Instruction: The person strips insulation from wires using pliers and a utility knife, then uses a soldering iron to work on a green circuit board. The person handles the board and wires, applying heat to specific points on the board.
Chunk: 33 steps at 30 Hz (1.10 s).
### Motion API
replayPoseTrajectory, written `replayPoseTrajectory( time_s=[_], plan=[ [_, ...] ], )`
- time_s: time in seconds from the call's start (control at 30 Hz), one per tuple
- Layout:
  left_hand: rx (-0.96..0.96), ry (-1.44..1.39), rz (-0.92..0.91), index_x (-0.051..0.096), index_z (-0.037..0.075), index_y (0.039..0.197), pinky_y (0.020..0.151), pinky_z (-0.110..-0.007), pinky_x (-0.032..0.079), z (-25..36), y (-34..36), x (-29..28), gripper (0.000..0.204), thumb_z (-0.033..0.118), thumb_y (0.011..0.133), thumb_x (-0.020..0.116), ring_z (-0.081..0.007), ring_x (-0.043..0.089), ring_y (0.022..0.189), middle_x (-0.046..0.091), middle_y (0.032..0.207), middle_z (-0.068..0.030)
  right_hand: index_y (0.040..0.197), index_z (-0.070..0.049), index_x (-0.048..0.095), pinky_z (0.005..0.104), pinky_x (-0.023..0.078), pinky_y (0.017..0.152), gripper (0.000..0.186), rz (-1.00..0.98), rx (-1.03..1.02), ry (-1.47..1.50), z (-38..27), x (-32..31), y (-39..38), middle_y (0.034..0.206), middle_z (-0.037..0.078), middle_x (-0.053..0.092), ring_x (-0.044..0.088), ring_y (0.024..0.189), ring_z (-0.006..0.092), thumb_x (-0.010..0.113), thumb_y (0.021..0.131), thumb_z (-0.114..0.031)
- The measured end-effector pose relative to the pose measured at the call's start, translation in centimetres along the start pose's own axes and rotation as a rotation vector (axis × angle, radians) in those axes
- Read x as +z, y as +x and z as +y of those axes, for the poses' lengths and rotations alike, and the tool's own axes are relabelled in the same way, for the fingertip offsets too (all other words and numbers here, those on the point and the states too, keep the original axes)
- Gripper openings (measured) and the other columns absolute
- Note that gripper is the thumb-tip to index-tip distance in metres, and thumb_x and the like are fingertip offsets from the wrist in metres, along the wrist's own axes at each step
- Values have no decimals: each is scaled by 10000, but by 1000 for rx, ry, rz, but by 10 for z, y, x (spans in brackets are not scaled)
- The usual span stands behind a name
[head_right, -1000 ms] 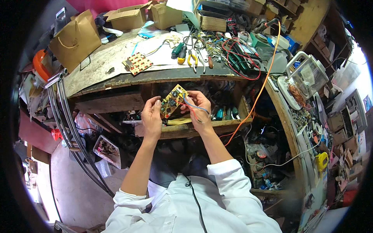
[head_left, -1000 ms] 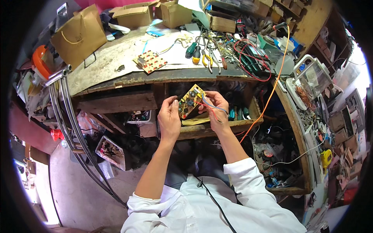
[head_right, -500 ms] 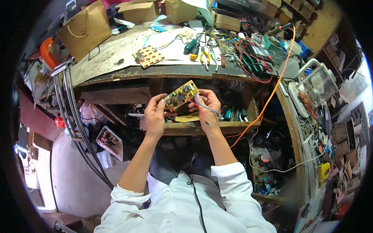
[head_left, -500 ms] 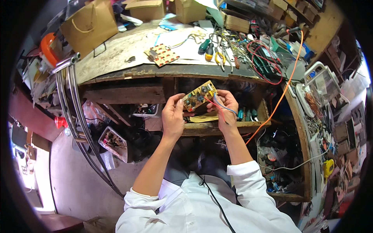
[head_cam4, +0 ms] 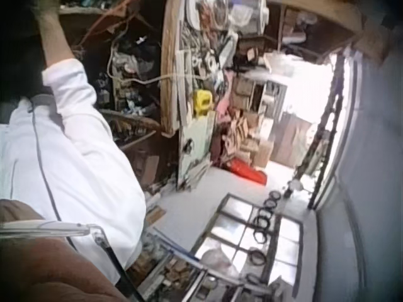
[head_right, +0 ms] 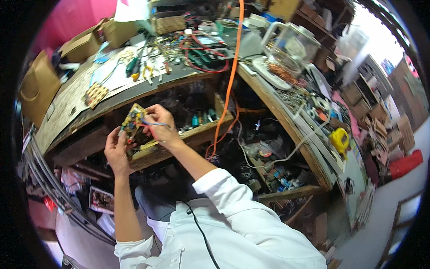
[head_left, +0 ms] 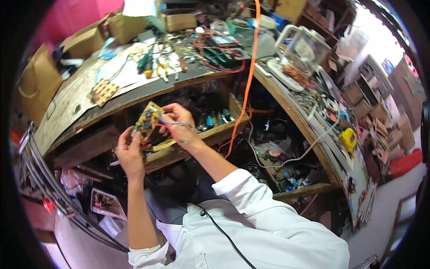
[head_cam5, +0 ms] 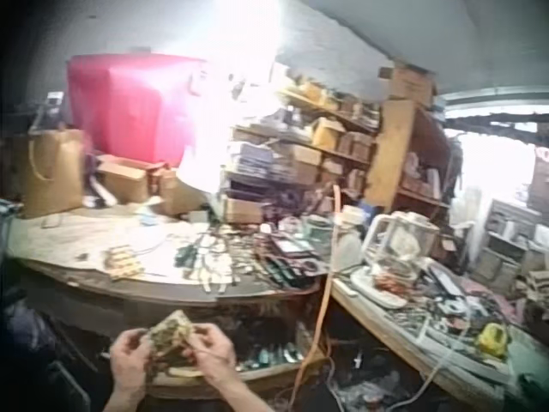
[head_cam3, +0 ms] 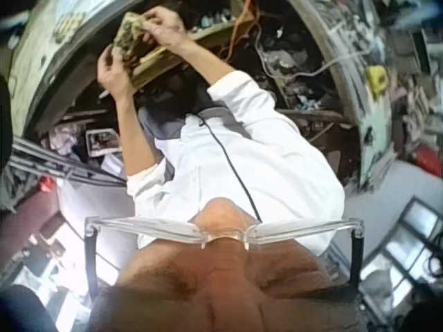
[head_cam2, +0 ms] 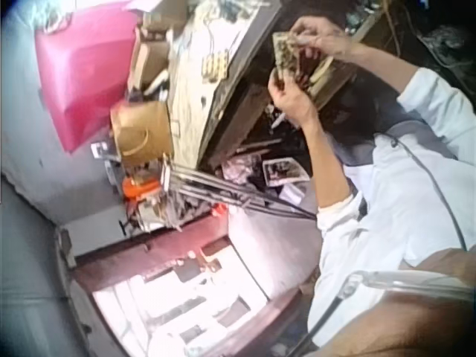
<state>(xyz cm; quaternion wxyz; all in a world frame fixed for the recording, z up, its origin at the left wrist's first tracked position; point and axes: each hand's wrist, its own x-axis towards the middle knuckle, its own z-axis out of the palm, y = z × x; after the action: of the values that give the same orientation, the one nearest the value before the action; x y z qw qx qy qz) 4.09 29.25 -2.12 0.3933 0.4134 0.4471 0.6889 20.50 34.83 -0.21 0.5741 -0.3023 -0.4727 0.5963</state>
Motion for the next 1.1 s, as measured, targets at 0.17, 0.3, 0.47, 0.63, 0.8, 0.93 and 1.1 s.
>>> replayPoseTrajectory(
  time_s=[0.17,0.3,0.47,0.63,0.8,0.93,1.1],
  plan=[
    [21,21,10,583,-21,1225,679,-258,579,5,-2,7,295,126,974,625,-110,638,848,639,1082,-70,1052,14,577,219,475,476,148,-19,-23,-16,-7,0,0,792,42,640,615,570,88,591,981,-115],
    [31,15,17,579,-17,1226,713,-269,578,9,-4,-8,295,125,971,623,-126,653,871,646,1103,-76,1010,-34,586,212,462,451,231,-59,21,45,-3,9,1,786,31,622,617,564,93,568,1011,-264],
    [111,0,12,611,16,1185,686,-282,597,-4,-3,7,252,72,942,641,-124,646,866,653,1040,-54,961,6,608,236,515,536,159,18,44,-48,-15,-5,-2,807,81,668,644,621,118,649,952,-148],
    [81,-84,24,595,14,1199,698,-278,605,6,-12,6,257,71,952,639,-104,634,869,645,1009,-47,953,-32,616,243,517,548,130,-49,38,32,-12,-3,-4,817,67,677,652,621,130,637,942,-160],
    [78,-119,38,580,1,1202,717,-265,599,4,-11,8,256,56,957,629,-94,629,887,639,1028,-46,969,-37,611,243,519,559,137,-56,70,22,-15,-3,-5,814,66,679,676,650,137,632,945,-170],
    [80,-72,27,578,10,1220,745,-258,593,6,-8,8,258,44,966,608,-91,625,911,635,1037,-42,982,-38,609,245,527,574,140,-34,45,40,-13,-4,-3,820,67,681,677,650,137,592,993,-176],
    [159,142,74,579,-1,1255,863,-269,544,1,-5,9,308,91,965,623,-114,617,991,624,1129,-70,979,-18,625,262,562,662,93,-75,-19,42,-7,-4,-7,865,53,685,679,756,121,625,973,-111]
  ],
)
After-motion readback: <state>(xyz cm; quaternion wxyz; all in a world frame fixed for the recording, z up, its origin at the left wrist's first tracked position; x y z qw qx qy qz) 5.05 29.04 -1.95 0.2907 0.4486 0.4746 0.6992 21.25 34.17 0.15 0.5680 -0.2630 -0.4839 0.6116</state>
